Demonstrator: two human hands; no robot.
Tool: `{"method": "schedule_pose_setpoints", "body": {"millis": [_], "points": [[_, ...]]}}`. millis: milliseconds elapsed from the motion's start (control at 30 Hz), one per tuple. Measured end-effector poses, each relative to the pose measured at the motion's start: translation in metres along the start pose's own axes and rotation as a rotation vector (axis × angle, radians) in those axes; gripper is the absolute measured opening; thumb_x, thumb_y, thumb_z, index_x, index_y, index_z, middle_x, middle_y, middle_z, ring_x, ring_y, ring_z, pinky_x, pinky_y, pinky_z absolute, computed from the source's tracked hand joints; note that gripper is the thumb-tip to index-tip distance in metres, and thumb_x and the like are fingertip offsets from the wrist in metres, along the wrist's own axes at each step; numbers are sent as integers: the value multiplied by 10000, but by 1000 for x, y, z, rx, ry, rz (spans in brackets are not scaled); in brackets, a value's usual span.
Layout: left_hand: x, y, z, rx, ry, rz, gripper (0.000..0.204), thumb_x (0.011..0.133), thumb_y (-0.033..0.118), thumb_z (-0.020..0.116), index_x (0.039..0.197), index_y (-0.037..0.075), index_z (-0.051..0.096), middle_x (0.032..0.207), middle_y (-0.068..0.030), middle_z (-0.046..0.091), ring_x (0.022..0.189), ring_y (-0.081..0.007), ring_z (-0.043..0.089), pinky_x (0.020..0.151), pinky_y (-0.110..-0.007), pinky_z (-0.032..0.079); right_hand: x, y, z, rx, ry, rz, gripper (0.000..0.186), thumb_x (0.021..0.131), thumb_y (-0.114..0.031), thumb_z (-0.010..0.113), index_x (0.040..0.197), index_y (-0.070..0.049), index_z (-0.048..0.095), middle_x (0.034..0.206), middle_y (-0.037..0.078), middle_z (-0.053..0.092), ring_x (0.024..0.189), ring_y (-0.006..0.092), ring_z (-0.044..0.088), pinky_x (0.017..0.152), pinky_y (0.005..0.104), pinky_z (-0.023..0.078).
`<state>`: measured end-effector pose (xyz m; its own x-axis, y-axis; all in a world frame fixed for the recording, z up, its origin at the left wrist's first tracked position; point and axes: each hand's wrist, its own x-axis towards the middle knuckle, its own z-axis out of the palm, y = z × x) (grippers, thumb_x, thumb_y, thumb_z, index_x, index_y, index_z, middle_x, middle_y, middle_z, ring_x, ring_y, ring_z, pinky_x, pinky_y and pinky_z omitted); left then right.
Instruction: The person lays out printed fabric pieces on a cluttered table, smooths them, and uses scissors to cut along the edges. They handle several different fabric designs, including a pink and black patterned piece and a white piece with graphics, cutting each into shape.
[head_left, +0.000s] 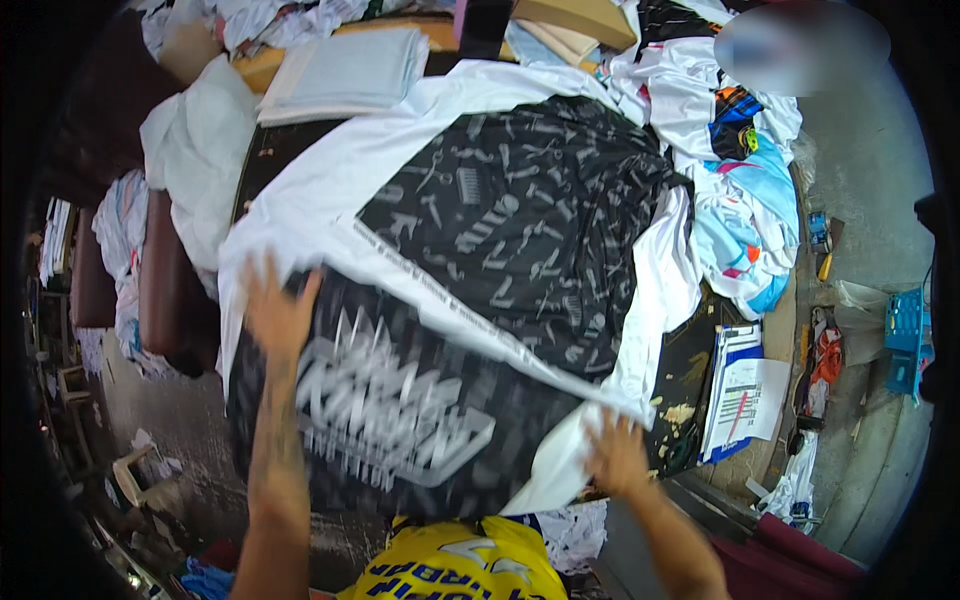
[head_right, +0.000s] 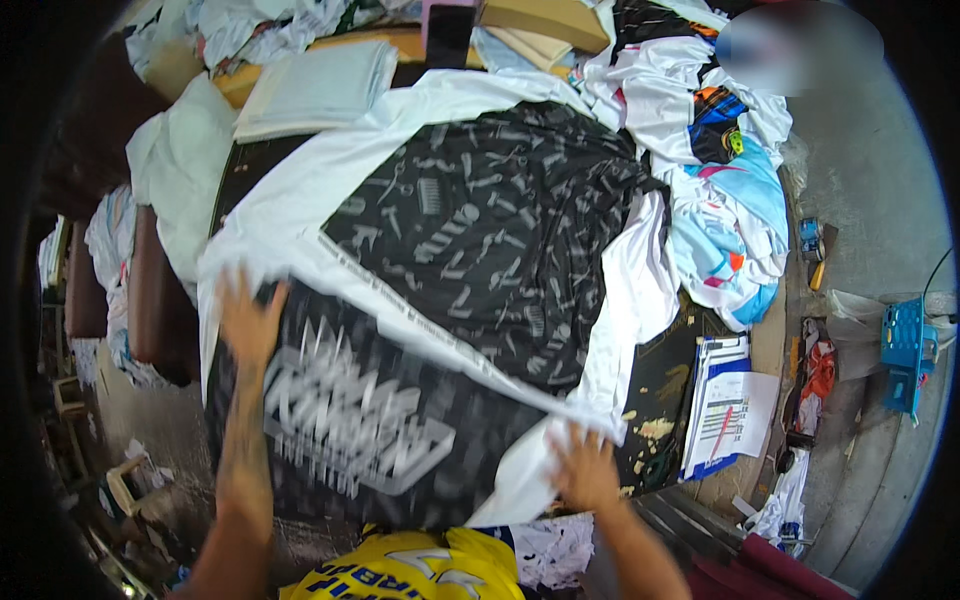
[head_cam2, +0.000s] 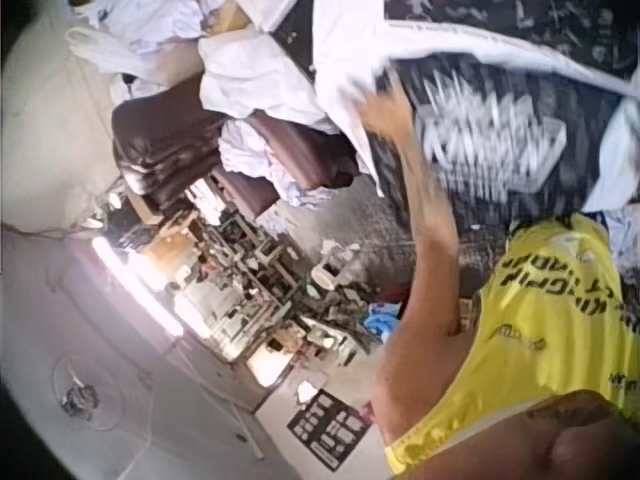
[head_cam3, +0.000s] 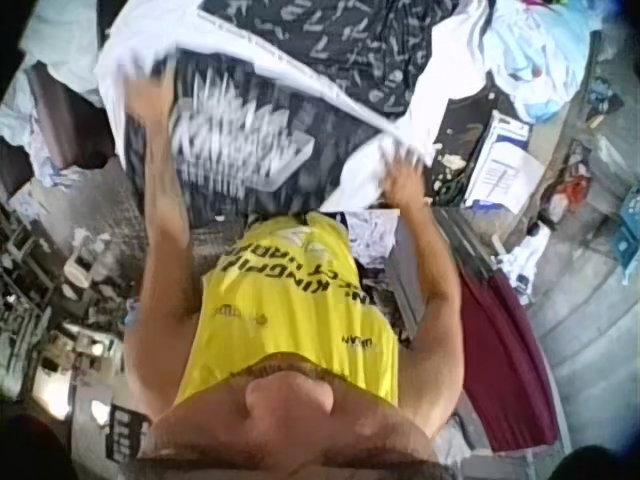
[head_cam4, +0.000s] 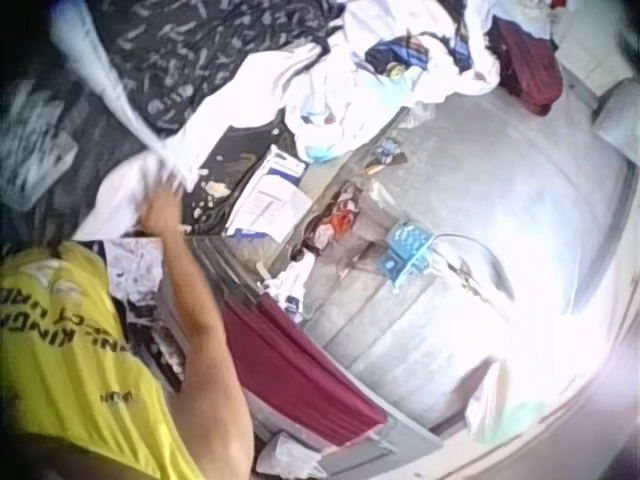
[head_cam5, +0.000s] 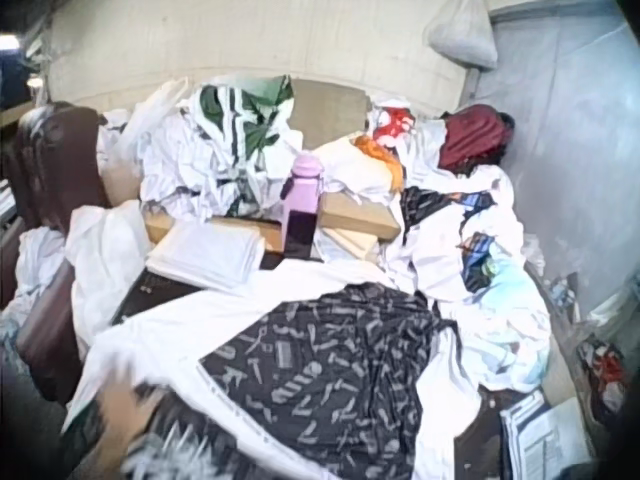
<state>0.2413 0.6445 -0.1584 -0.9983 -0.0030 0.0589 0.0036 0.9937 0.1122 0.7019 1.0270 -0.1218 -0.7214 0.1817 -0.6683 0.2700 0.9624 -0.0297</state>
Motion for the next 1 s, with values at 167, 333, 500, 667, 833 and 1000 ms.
{"method": "schedule_pose_setpoints", "body": {"millis": [167,333,500,667,833,1000], "points": [[184,106,18,-246,-105,567,1151,863,940,535,1735,226,299,1784,-158,291,1653,-374,237,1324,-609,160,163,94,-179,46,791,234,652,1092,-436,562,1692,-238,401,1731,219,369,1598,504,291,1246,736,247],[60,36,21,-437,219,427,808,1060,615,574,1699,161,377,1720,-257,361,1603,-451,312,1306,-628,180,119,4,-129,317,687,-146,736,1065,-433,621,1710,-193,361,1774,214,282,1618,509,241,1281,681,220],[-125,-125,-18,-28,-4,214,813,1033,470,650,1706,122,355,1775,-204,284,1628,-449,253,1294,-676,160,-51,-81,-14,155,222,-12,751,1025,-508,626,1647,-116,473,1697,285,387,1533,560,373,1274,690,221],[-154,-204,-38,142,14,-214,716,1095,446,568,1706,139,356,1775,-179,296,1637,-426,248,1284,-706,157,-80,-47,-48,221,472,-89,397,961,-312,734,1275,-70,755,1311,226,721,1286,457,624,1150,596,438],[-218,-150,3,-20,35,27,763,1086,511,559,1730,188,305,1797,-157,253,1648,-398,241,1294,-672,181,7,15,-62,153,521,-153,654,1073,-495,582,1656,-232,443,1759,157,330,1603,439,308,1264,665,272],[-264,-200,-27,29,-103,-288,823,1078,617,534,1735,190,284,1801,-160,237,1650,-408,225,1289,-683,182,-67,78,-41,229,167,279,459,1028,-456,639,1205,-47,747,1294,184,728,1337,358,606,1222,605,359]]}}
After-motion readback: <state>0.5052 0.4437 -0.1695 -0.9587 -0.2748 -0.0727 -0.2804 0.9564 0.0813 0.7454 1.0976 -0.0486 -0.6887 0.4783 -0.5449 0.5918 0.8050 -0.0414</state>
